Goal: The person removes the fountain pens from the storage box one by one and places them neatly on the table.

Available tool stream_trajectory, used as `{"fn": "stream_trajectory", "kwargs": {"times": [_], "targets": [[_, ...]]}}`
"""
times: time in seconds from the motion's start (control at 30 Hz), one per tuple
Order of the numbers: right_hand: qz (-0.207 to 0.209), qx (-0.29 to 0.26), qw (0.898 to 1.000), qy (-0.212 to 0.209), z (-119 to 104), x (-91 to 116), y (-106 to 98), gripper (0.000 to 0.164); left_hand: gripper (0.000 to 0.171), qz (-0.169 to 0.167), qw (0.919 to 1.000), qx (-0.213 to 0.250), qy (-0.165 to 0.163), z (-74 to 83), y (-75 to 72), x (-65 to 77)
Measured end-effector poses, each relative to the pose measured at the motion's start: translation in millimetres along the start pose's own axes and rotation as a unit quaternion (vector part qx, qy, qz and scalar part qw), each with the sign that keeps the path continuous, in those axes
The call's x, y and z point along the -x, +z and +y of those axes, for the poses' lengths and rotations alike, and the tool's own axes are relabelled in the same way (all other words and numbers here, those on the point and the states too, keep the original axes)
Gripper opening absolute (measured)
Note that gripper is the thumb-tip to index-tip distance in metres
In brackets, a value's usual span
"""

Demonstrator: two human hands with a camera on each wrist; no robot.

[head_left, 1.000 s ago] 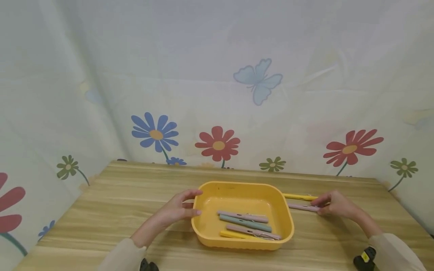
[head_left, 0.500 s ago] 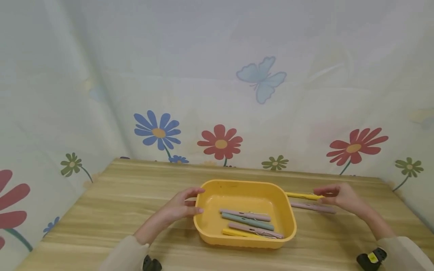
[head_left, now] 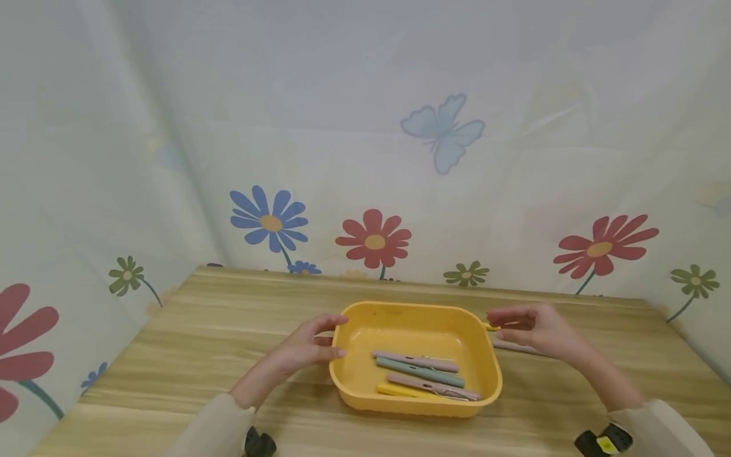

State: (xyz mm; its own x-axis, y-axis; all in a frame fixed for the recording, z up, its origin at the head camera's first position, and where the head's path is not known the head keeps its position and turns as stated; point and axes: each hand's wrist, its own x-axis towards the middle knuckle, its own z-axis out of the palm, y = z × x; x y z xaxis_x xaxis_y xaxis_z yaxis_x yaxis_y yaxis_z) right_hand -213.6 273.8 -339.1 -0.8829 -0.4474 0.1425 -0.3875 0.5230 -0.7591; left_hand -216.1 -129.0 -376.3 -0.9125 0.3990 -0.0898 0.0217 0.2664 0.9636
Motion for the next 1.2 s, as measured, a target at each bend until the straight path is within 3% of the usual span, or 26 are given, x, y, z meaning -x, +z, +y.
{"fn": "stream_trajectory", "kwargs": {"times": [0.23, 0.5, 0.83, 1.03, 1.2], "targets": [[-0.031, -0.029, 0.998, -0.039, -9.7, -15.4, 16.1, 0.038, 0.055, 0.004, 1.0000, -0.003, 0.001, 2.9, 1.0, -3.5], [-0.077, -0.014, 0.993, -0.085, -13.6, -38.4, 47.4, 0.036, 0.056, 0.011, 0.9999, -0.003, -0.008, 5.9, -0.2, -0.7], [-0.110, -0.025, 0.992, -0.056, -18.6, -47.8, 71.9, 0.032, 0.056, -0.006, 0.9998, 0.012, 0.011, 1.3, -2.8, 1.7], [-0.120, 0.017, 0.992, -0.047, -14.2, -51.9, 81.9, 0.028, 0.054, -0.007, 0.9999, 0.014, 0.006, 0.1, -0.8, 0.2], [-0.130, 0.051, 0.988, -0.065, -11.5, -54.8, 88.0, 0.025, 0.053, 0.003, 0.9999, 0.011, -0.002, -0.8, 1.0, -0.7]]}}
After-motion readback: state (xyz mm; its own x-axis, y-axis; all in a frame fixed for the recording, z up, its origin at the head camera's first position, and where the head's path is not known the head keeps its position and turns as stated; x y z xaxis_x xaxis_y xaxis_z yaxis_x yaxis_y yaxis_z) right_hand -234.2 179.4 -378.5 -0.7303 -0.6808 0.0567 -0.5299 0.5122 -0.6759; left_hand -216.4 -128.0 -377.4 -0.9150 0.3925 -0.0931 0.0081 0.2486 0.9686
